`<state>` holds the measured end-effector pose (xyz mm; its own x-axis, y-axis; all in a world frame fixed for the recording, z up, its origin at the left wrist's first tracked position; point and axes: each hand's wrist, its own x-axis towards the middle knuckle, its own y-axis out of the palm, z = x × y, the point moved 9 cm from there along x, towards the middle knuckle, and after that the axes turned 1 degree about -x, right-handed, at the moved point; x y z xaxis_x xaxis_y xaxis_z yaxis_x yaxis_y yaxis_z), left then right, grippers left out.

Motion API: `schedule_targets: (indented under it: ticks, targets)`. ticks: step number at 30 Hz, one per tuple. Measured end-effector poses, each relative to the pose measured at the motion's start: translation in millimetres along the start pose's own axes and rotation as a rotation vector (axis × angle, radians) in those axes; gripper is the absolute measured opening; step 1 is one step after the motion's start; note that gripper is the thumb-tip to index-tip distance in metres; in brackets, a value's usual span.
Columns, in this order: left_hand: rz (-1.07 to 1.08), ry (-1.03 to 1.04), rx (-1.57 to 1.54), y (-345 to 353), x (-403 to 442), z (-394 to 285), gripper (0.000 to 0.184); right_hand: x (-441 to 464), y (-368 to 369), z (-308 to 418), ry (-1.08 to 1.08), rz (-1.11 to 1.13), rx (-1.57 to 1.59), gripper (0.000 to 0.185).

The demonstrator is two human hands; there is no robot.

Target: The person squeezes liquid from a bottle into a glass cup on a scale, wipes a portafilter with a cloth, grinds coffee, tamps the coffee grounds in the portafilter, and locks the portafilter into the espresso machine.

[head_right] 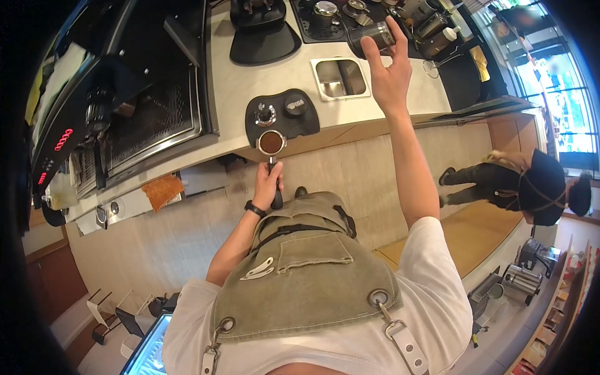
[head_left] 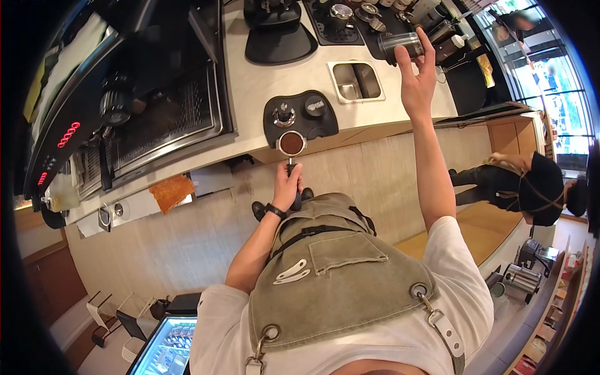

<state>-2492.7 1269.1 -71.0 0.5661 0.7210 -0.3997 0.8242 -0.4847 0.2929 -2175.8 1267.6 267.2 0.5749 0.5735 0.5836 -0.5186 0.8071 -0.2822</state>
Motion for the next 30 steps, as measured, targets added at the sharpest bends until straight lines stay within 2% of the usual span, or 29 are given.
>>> schedule_targets:
  ticks: [3,6,7,8,10,13,14,16,19,22,23,26,30]
  targets:
    - [-0.036,0.034,0.033,3.7,-2.8,-10.6,0.035,10.9,-5.8,-28.2,-0.079,-0.052,-0.119,0.06]
    - [-0.046,0.013,0.045,4.7,-4.0,-11.8,0.035,-10.2,17.3,-109.8,-0.171,-0.045,-0.268,0.061]
    - [-0.052,0.008,0.042,4.8,-3.5,-11.8,0.034,-29.0,36.7,-167.2,-0.057,0.122,-0.466,0.064]
    - [-0.058,-0.001,0.039,4.3,-3.9,-10.1,0.034,-51.2,62.1,-205.8,0.141,0.476,-0.845,0.069]
    - [-0.061,-0.027,0.044,2.3,-2.8,-10.6,0.033,-55.7,67.4,-197.4,-0.067,0.433,-0.889,0.07]
    - [-0.072,-0.042,0.016,4.3,-5.9,-10.6,0.031,-15.5,35.2,-179.3,-0.103,0.127,-0.459,0.063]
    - [-0.076,-0.05,0.014,5.5,-6.4,-10.5,0.03,-1.8,23.4,-195.6,0.212,0.119,-0.155,0.063]
    - [-0.086,-0.055,0.009,4.7,-7.9,-13.0,0.029,23.4,-0.8,-234.3,0.315,0.104,-0.314,0.068]
    - [-0.099,-0.081,0.012,5.4,-7.2,-13.7,0.027,61.4,-14.6,-273.7,0.305,0.308,-0.452,0.07]
    - [-0.109,-0.092,0.018,5.2,-7.8,-12.2,0.027,84.6,-7.4,-296.6,0.162,0.422,-0.701,0.069]
    - [-0.113,-0.092,0.016,5.6,-7.4,-11.6,0.027,90.7,0.4,-306.7,0.137,0.429,-0.685,0.068]
    - [-0.114,-0.108,0.013,5.3,-7.9,-9.8,0.028,97.0,22.1,-305.6,0.098,0.48,-0.927,0.069]
    - [-0.128,-0.109,0.02,4.3,-8.4,-8.0,0.028,100.5,36.1,-308.6,0.023,0.467,-0.992,0.071]
